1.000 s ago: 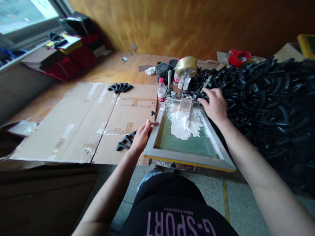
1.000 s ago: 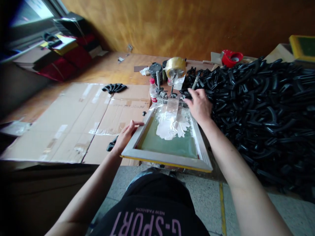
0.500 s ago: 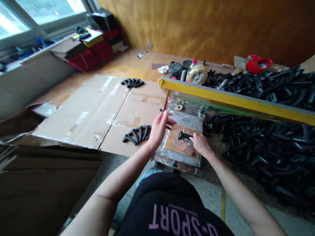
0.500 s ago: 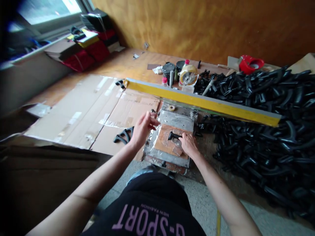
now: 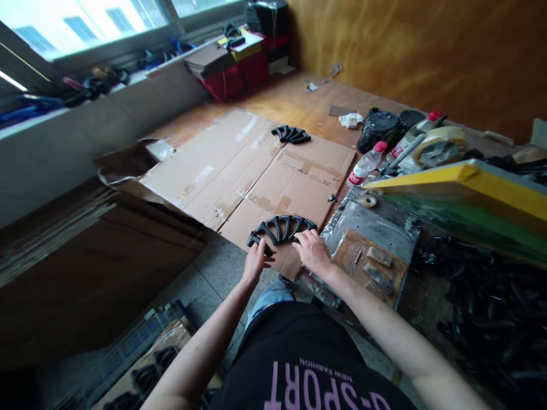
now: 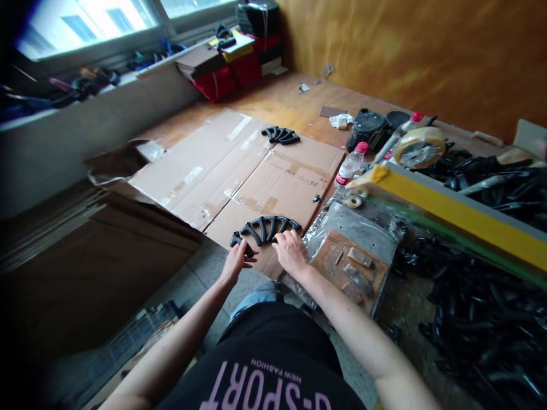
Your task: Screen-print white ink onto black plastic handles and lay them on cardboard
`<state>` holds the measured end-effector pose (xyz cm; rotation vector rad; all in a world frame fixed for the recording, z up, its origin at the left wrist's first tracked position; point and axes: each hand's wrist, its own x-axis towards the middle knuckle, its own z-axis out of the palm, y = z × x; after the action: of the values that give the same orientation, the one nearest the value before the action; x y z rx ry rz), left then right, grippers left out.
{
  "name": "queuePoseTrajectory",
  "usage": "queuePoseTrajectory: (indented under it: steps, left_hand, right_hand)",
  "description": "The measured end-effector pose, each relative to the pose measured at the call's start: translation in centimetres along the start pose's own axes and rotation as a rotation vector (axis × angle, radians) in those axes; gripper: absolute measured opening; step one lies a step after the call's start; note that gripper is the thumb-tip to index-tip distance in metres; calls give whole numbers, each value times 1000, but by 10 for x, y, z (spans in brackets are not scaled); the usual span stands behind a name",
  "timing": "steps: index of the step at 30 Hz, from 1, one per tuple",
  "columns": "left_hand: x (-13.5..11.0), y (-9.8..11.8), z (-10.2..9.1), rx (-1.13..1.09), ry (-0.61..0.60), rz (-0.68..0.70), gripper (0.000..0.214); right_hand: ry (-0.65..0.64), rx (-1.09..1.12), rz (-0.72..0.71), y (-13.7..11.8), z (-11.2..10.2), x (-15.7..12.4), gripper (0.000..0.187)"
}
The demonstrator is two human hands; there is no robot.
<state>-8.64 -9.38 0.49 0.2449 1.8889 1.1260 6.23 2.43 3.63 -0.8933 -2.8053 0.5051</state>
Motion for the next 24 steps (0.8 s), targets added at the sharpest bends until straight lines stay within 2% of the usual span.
queuePoseTrajectory:
  steps: [3,6,8,11,18,21,24]
  left_hand:
    - [31,-16,-24,245,29,-88,45]
    - [49,-22,-26,388,-5,-121,48]
    - [59,-19,-24,434,-14,-111,48]
    - [79,-5,-25,505,-22,-78,47]
    - [147,54,-39,727,-79,40,42]
    - [155,62,-42,827,-105,64,45]
    - [145,57,-43,899,-78,81,50]
  right_hand:
    - [-114,-97,102,16,16,35,25]
    - [-243,-154,170,20,30,53,29]
    - [-287,-154,191,17,37,58,31]
    - [-282,-112,210,12,44,62,37]
    - [-256,-19,258,10,55,70,46]
    - [-248,12,275,10,57,70,48]
    - [-231,35,291,10,58,68,46]
